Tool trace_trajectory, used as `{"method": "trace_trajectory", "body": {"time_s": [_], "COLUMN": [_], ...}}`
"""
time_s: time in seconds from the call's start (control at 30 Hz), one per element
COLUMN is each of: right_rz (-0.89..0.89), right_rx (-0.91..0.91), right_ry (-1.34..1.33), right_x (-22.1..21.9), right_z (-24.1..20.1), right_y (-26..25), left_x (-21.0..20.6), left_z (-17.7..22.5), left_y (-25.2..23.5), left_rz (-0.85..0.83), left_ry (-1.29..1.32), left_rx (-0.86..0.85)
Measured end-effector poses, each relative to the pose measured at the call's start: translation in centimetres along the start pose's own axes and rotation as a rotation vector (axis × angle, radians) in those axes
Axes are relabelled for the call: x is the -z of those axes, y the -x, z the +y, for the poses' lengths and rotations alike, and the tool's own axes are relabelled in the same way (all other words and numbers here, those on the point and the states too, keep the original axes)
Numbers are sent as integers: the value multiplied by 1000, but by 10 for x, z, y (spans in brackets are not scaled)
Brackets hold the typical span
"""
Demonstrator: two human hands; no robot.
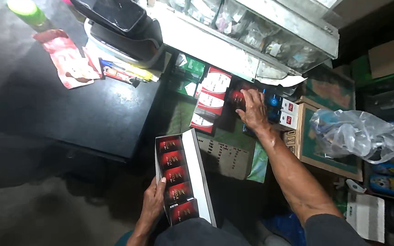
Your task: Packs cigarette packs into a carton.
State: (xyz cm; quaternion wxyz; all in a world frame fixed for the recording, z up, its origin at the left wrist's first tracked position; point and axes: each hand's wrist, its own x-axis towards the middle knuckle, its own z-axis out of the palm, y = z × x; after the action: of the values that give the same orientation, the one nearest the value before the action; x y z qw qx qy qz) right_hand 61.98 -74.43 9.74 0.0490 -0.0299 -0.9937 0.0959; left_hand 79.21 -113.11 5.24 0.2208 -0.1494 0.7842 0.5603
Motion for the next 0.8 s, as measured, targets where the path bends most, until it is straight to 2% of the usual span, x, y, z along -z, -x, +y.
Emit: {"method": "trace_trajectory", "body": {"time_s": [0.17,0.27,0.37,0.47,0.5,0.57,0.63,0.67,0.73,0.8], "right_rz": [6,-28,103,101,-22,-455,-891,-1048,-1170,-1124], "right_rx": [38,9,108,459,565,648,548,479,427,482], "right_ry": [30,-8,-198,-556,-664,-619,-397,-284,-125,-80], "right_x": [-4,10,51,81,77,63,47,38,23,12], "right_z": [6,0,-58,-156,-184,-217,-229,-230,-226,-218], "right_y": [-2,1,25,83,105,137,147,148,155,165], "left_x": [-1,1,4,5,6,7,7,7,9,11], "left_z": [2,-1,-10,-16,-15,-12,-16,-18,-20,-20], "left_y": [3,11,23,34,36,40,37,35,31,27], "left_rz": [-55,-126,-185,-250,-255,-217,-161,-127,-82,-53], "left_ry": [59,105,113,112,104,76,109,129,149,159], "left_rx": [30,58,71,65,48,-3,-27,-35,-48,-60]}}
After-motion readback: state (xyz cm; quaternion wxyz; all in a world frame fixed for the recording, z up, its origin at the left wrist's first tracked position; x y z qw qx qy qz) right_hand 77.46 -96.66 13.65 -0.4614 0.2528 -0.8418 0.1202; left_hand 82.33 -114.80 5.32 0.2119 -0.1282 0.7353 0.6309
